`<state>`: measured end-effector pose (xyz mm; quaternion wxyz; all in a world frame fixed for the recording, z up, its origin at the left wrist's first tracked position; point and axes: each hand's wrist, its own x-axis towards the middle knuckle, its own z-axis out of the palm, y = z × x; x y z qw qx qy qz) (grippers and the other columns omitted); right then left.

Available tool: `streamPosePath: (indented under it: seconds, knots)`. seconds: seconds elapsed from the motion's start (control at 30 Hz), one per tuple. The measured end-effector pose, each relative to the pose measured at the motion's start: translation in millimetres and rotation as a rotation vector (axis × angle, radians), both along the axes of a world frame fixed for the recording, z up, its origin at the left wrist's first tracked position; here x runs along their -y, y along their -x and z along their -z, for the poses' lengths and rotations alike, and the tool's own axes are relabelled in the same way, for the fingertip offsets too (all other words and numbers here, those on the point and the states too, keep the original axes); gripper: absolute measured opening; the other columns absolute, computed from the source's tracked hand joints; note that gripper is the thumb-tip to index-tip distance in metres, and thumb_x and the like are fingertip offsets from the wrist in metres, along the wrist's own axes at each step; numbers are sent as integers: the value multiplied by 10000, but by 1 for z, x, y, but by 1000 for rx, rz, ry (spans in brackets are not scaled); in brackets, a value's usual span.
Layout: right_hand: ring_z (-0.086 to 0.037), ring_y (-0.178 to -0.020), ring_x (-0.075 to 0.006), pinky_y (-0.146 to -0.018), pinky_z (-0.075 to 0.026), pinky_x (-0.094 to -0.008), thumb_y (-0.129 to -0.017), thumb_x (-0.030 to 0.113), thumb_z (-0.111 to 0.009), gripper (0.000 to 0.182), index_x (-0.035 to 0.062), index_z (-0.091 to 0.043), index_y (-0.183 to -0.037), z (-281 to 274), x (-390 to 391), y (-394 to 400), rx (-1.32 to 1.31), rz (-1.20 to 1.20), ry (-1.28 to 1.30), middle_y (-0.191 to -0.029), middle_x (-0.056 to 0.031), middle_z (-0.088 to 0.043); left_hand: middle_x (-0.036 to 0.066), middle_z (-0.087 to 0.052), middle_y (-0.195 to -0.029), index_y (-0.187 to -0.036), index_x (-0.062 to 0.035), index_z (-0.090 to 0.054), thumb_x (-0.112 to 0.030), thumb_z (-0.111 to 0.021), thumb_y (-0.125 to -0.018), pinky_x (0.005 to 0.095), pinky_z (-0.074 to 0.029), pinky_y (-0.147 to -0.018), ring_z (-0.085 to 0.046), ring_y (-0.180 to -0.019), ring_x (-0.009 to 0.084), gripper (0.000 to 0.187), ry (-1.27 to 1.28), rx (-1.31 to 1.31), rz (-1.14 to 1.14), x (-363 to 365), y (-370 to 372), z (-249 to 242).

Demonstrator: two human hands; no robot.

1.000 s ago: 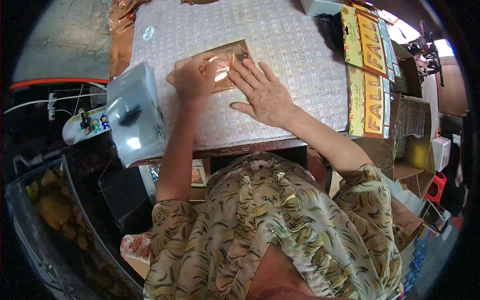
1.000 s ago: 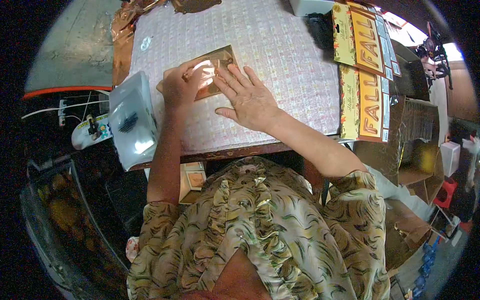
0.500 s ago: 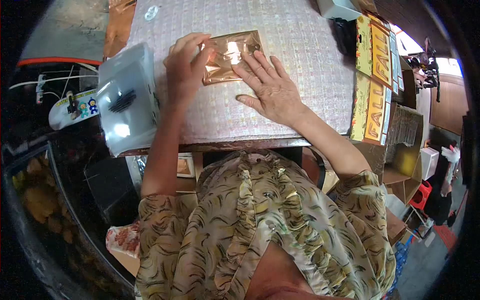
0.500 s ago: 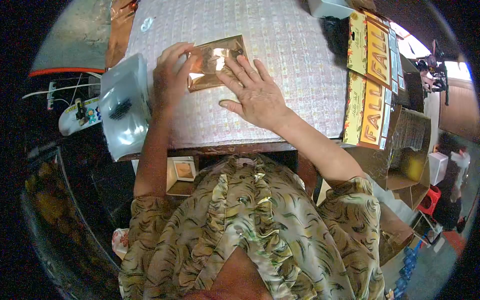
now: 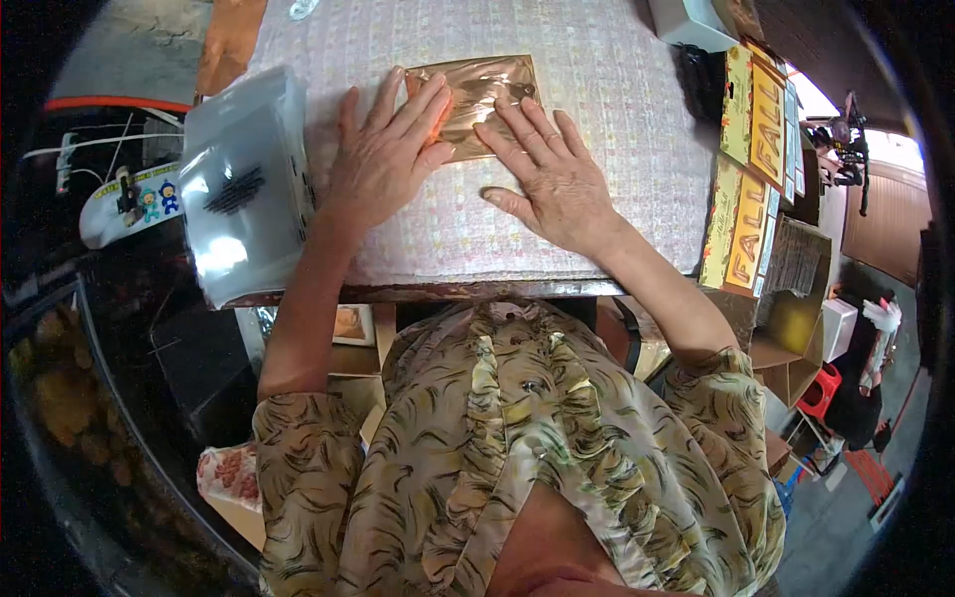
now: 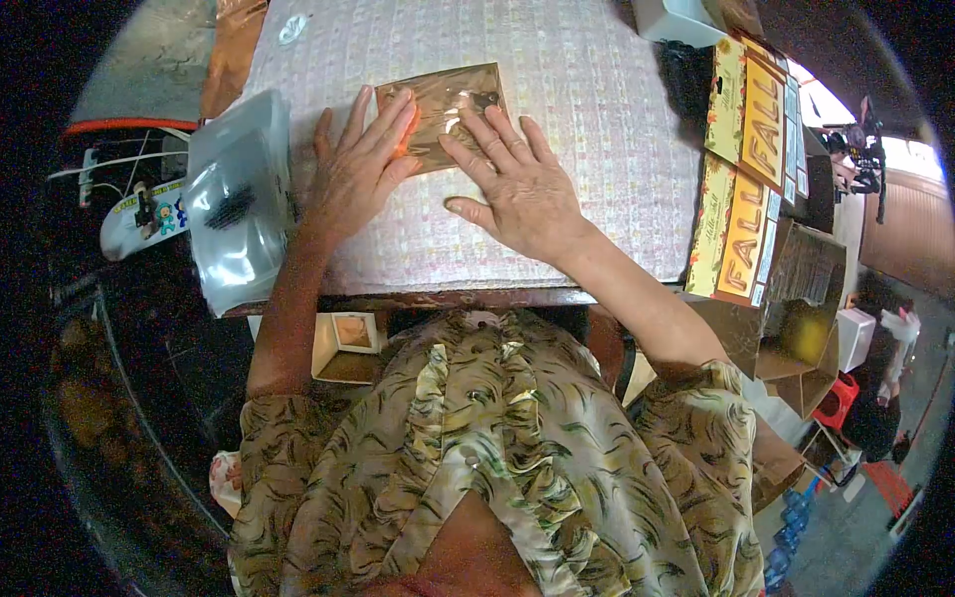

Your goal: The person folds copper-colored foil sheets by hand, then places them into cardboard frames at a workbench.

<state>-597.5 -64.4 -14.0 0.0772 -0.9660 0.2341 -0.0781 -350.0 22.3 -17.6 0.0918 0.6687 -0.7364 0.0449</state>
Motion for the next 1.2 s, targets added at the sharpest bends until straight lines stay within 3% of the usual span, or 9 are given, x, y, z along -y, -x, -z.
streamPosePath:
  seconds: [0.37,0.47,0.53,0.67,0.73,0.87,0.93,1.03,1.2]
  knots:
    - [-249,-1564,-314,-1275,-155,-535,-1013,597,-492,736,241,-313,-1632,-8,1,-2,-13,-4,-7,-1707,-95,-246,-17,-363,-1657,-1560,-149,-447,-450,-534,-1039,665,-137,-1213,-272,-1548,276,608,-27,-36,12,-1,0,-8]
    - [-288,-1543,-327,-1267,-164,-555,-1024,587,-482,712,198,-361,-1608,-19,3,-5,-91,-28,77,-1669,-111,-325,-14,-360,-1660,-1559,-137,-445,-463,-534,-1036,668,-134,-1212,-267,-1551,276,623,-26,-45,5,-2,1,-7]
    - [-375,-1488,-331,-1250,-196,-574,-1026,578,-484,701,112,-434,-1547,-23,5,-11,-86,-9,114,-1592,-135,-423,-8,-328,-1677,-1582,-149,-405,-447,-548,-1032,671,-106,-1221,-237,-1564,285,641,-63,-56,1,-2,1,-9]
    - [-445,-1425,-337,-1233,-255,-555,-1025,532,-524,650,45,-500,-1454,-16,7,-19,18,4,136,-1519,-157,-479,18,-293,-1694,-1602,-141,-367,-423,-558,-1030,652,-76,-1242,-217,-1575,272,665,-78,-55,12,-2,1,-9]
    - [-469,-1398,-348,-1220,-300,-524,-1033,438,-564,547,16,-533,-1380,-13,12,-28,61,53,47,-1506,-178,-481,31,-292,-1694,-1599,-129,-369,-420,-563,-1027,644,-72,-1247,-220,-1574,261,669,-67,-53,20,-1,0,-10]
    - [-441,-1425,-368,-1221,-311,-508,-1044,331,-572,465,15,-501,-1378,2,27,-41,126,54,122,-1526,-189,-461,69,-296,-1690,-1585,-100,-381,-410,-584,-1015,632,-64,-1254,-225,-1573,242,680,-82,-44,60,1,-4,-15]
    - [-416,-1453,-360,-1232,-287,-516,-1033,298,-567,477,-11,-469,-1383,10,30,-47,286,79,28,-1540,-223,-447,65,-306,-1685,-1577,-100,-402,-454,-544,-1025,627,-70,-1252,-236,-1568,232,671,-74,-28,60,2,-5,-12]
    - [-375,-1482,-388,-1226,-294,-530,-1038,249,-562,508,12,-381,-1449,13,33,-45,254,76,-17,-1587,-198,-401,65,-311,-1679,-1570,-92,-413,-491,-512,-1034,636,-93,-1241,-244,-1562,226,675,-67,-19,59,4,-7,-8]
    - [-388,-1469,-412,-1224,-294,-533,-1036,228,-557,501,7,-383,-1451,12,32,-42,249,97,-14,-1588,-219,-397,72,-314,-1661,-1551,-77,-416,-472,-542,-1023,681,-157,-1203,-249,-1550,239,671,-81,-55,78,6,-8,-12]
